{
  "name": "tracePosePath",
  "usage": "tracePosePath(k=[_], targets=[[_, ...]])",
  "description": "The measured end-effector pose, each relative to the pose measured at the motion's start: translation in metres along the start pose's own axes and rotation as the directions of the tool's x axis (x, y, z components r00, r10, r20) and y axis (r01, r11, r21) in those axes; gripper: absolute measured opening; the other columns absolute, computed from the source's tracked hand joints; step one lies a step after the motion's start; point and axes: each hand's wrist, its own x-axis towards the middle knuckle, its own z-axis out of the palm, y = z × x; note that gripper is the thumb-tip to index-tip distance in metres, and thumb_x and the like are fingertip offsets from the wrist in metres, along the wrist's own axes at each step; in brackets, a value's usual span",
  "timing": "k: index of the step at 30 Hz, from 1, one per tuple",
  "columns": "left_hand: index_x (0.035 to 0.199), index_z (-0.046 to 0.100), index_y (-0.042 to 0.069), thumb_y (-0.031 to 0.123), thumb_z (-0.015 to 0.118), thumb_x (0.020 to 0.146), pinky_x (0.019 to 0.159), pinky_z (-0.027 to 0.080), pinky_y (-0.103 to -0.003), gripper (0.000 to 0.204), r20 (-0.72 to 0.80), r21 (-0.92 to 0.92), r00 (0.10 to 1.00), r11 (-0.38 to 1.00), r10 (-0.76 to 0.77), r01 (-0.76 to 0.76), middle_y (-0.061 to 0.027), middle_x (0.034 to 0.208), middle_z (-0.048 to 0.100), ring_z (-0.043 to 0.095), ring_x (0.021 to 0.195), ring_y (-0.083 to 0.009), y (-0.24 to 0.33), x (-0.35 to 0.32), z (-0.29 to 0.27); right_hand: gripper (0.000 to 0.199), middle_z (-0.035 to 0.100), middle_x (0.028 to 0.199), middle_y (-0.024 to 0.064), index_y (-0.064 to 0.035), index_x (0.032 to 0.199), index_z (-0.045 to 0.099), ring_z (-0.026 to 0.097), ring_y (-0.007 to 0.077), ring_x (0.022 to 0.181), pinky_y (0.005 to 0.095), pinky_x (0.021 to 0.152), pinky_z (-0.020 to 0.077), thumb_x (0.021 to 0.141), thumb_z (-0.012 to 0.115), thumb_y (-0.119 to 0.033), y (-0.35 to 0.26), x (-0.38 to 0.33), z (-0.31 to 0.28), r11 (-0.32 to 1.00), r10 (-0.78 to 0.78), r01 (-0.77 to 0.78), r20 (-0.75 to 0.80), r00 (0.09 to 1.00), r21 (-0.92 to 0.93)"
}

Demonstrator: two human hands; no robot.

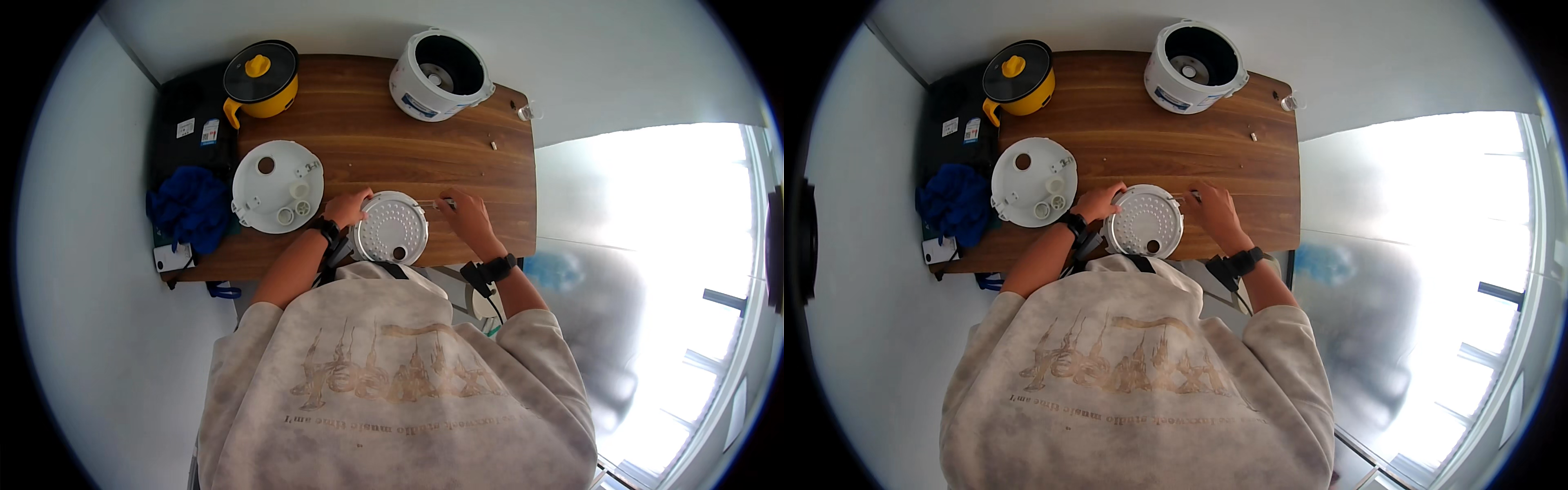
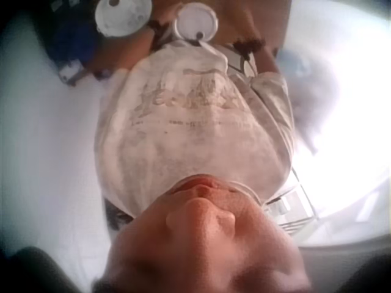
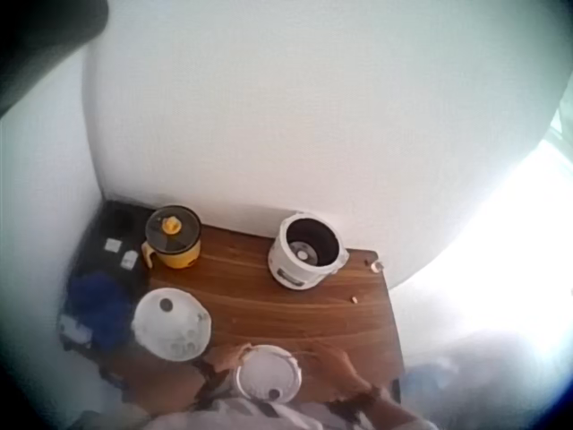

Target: The person uses a screwdriver to remove screws from a white plastic lid and separates its components on a wooden table. They then place the disassembled parts and a small white plastic piece on the table.

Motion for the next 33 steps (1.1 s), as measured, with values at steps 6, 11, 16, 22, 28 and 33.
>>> tracePosePath(k=[6, 11, 16, 22, 28, 33], targets=[[0.121, 0.051, 0.020, 0.025, 0.075, 0.078, 0.078, 0.051, -0.047, 0.049, -0.001, 0.004, 1.000, 1.000, 0.022, -0.022, -0.0114, 0.103, 0.069, 0.066, 0.096, -0.0343, -0.002, 0.001, -0.001, 0.033, 0.070, 0.099, 0.0184, -0.0050, 0.107, 0.070, 0.067, 0.0354, 0.091, 0.0394, 0.082, 0.0530, 0.079, 0.068, -0.023, 0.032, -0.025, 0.015, 0.994, 0.105, -0.105, -0.011, 0.994, 0.014], [0.123, 0.049, 0.018, 0.026, 0.072, 0.080, 0.083, 0.050, -0.047, 0.050, 0.056, -0.002, 0.998, 1.000, 0.011, -0.011, -0.0132, 0.110, 0.068, 0.064, 0.102, -0.0356, 0.002, 0.000, -0.006, 0.033, 0.070, 0.098, 0.0187, -0.0062, 0.108, 0.069, 0.067, 0.0365, 0.092, 0.0408, 0.082, 0.0529, 0.077, 0.068, -0.020, 0.040, -0.037, 0.028, 0.990, 0.141, -0.142, 0.041, 0.989, 0.009], [0.123, 0.049, 0.018, 0.026, 0.072, 0.080, 0.081, 0.050, -0.048, 0.050, 0.043, 0.012, 0.999, 1.000, 0.022, -0.023, -0.0144, 0.109, 0.068, 0.065, 0.099, -0.0363, 0.002, -0.001, -0.006, 0.032, 0.070, 0.093, 0.0169, -0.0108, 0.110, 0.068, 0.066, 0.0378, 0.087, 0.0459, 0.077, 0.0529, 0.079, 0.064, -0.018, 0.045, -0.045, 0.034, 0.991, 0.134, -0.134, -0.053, 0.989, 0.020], [0.124, 0.048, 0.019, 0.027, 0.071, 0.081, 0.080, 0.051, -0.048, 0.049, 0.055, 0.056, 0.998, 0.998, 0.021, -0.024, -0.0152, 0.107, 0.068, 0.065, 0.097, -0.0369, 0.007, -0.003, -0.010, 0.033, 0.069, 0.092, 0.0210, -0.0068, 0.111, 0.066, 0.065, 0.0400, 0.088, 0.0445, 0.080, 0.0526, 0.080, 0.063, -0.016, 0.035, -0.050, 0.034, 0.990, 0.143, -0.143, -0.015, 0.990, 0.006], [0.122, 0.051, 0.020, 0.025, 0.074, 0.079, 0.078, 0.052, -0.048, 0.048, 0.005, 0.064, 1.000, 0.998, 0.001, -0.001, -0.0126, 0.099, 0.070, 0.067, 0.092, -0.0346, 0.005, -0.002, -0.004, 0.029, 0.067, 0.086, 0.0221, -0.0046, 0.108, 0.065, 0.065, 0.0405, 0.082, 0.0480, 0.073, 0.0515, 0.080, 0.064, -0.015, 0.033, -0.051, 0.036, 0.997, 0.072, -0.071, -0.041, 0.997, 0.014], [0.121, 0.051, 0.021, 0.026, 0.074, 0.079, 0.077, 0.052, -0.048, 0.048, 0.008, 0.065, 1.000, 0.998, 0.012, -0.013, -0.0129, 0.098, 0.070, 0.067, 0.091, -0.0346, 0.005, -0.002, -0.005, 0.029, 0.067, 0.087, 0.0219, -0.0048, 0.107, 0.066, 0.065, 0.0402, 0.084, 0.0474, 0.074, 0.0517, 0.080, 0.063, -0.015, 0.032, -0.051, 0.035, 0.995, 0.101, -0.101, -0.012, 0.995, -0.012]])
